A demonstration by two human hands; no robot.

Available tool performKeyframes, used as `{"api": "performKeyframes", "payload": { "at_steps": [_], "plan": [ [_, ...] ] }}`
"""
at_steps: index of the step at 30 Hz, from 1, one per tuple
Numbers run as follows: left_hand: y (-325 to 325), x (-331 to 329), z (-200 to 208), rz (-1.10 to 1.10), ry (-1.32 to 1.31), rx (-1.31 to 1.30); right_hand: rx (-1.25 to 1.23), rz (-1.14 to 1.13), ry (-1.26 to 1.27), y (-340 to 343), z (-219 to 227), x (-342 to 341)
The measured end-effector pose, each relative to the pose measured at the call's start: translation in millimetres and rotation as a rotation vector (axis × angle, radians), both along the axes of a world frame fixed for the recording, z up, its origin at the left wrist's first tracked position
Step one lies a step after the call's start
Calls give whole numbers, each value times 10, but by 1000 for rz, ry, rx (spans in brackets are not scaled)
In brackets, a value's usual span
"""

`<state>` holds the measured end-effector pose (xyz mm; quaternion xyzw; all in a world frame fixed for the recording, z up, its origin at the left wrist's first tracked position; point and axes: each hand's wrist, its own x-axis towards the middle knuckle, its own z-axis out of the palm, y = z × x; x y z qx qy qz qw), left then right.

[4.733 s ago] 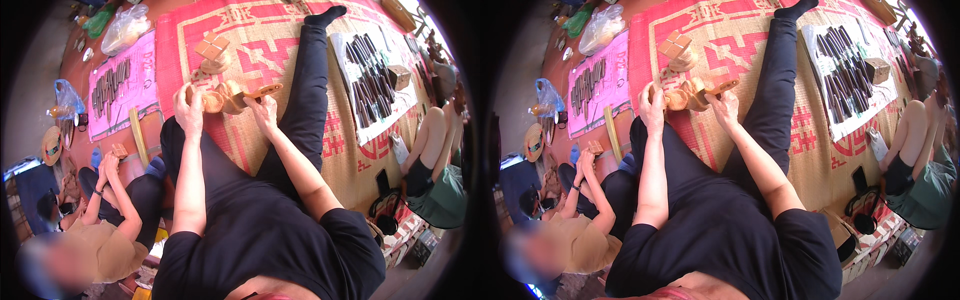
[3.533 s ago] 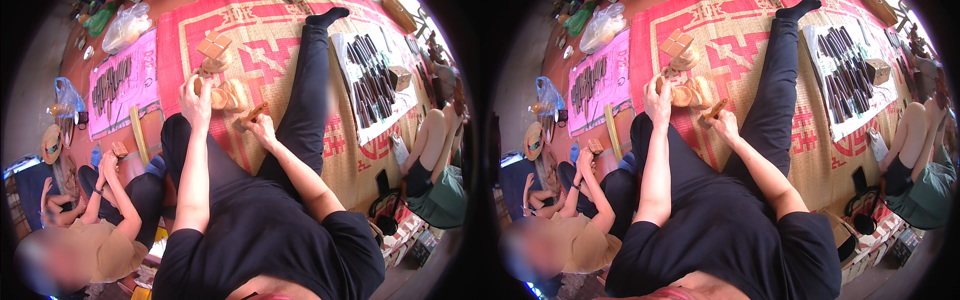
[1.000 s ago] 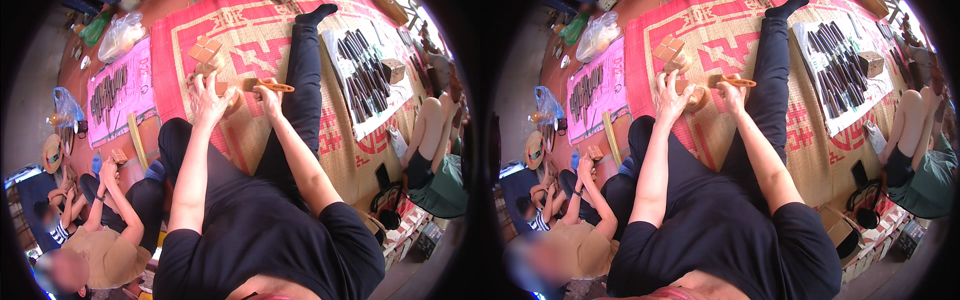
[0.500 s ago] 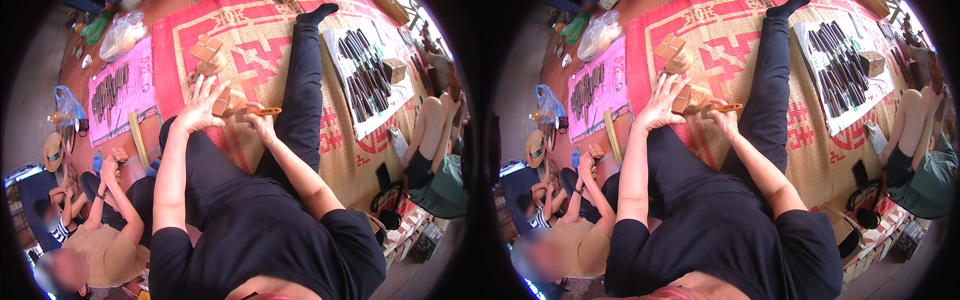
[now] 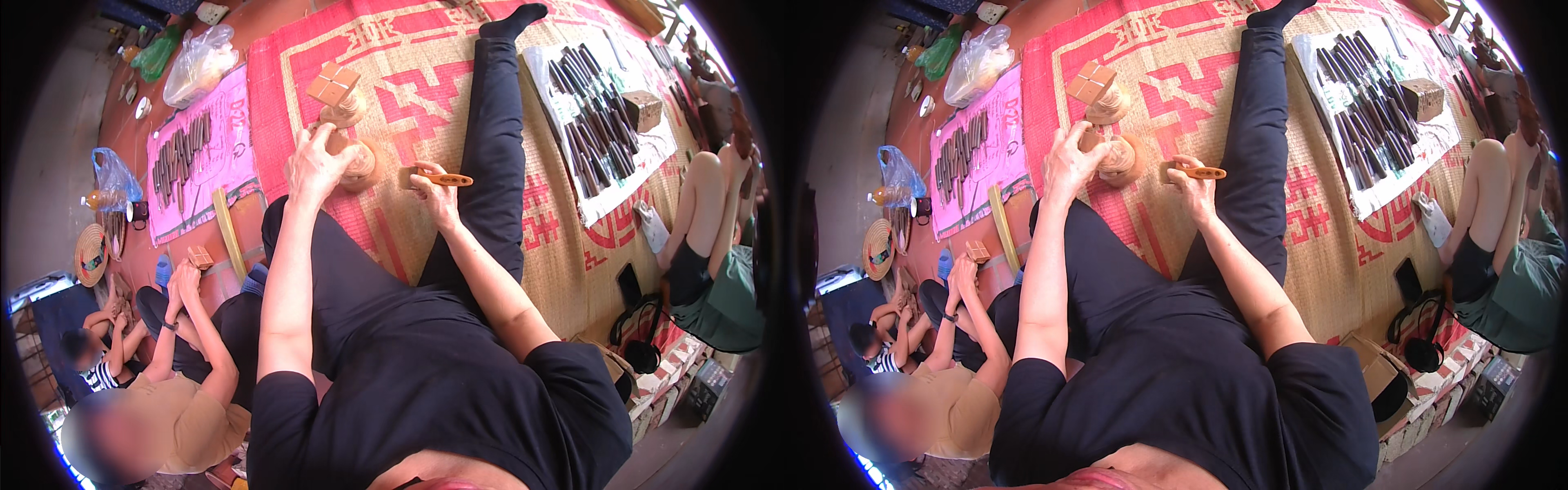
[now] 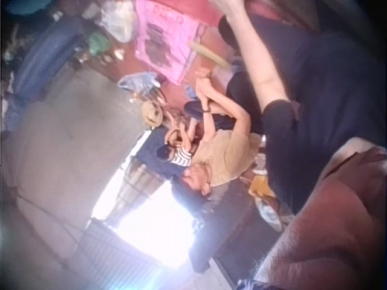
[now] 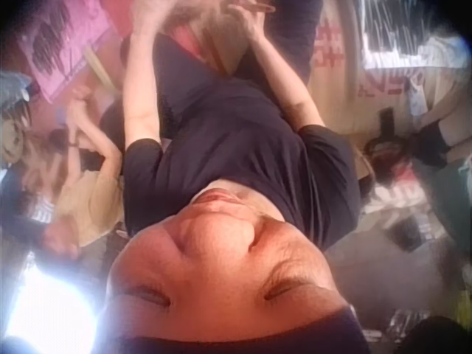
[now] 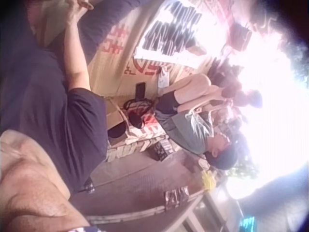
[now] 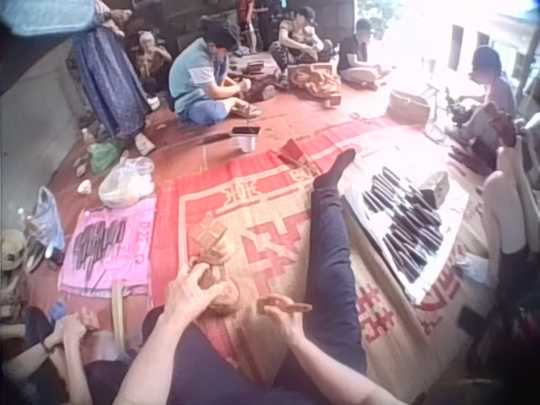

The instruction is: The person sits on a mat and carves a small wooden block using a handheld knife. They rotate the block frequently to shape different sides, removing thin shavings. Other people are seated nearby, also carving wood.

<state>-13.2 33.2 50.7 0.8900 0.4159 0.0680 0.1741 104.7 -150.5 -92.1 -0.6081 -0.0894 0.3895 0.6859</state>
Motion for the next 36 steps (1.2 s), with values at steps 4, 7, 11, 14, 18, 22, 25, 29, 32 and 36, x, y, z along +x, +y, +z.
{"api": "performKeyframes", "payload": {
  "at_steps": [4, 7, 11, 14, 18, 22, 25, 29, 32, 36],
  "plan": [
    [98, 88, -57, 136, -32, -33, 49, 35, -29, 124, 54, 145],
    [105, 104, -184, 164, -132, -32, 101, -11, -78, 420, 240, 310],
    [-54, 178, -223, 140, -177, 26, 191, 21, -34, 786, 112, 391],
    [-87, 188, -229, 173, -201, 28, -7, 132, -113, 704, 41, 85],
    [41, 133, -292, 209, -254, 10, 33, 265, 51, 325, 31, -379],
    [72, 100, -235, 231, -220, -6, 36, 283, -6, 255, 203, -380],
    [79, 89, -240, 197, -237, -2, 72, 275, -130, 512, 28, 49],
    [68, 42, -249, 178, -279, -2, 194, -59, -28, 756, 32, 498],
    [93, 58, -285, 184, -295, -1, 215, -64, -59, 767, 34, 327],
    [65, 91, -261, 229, -236, -15, 142, 74, 31, 491, 4, -283]
  ]
}}
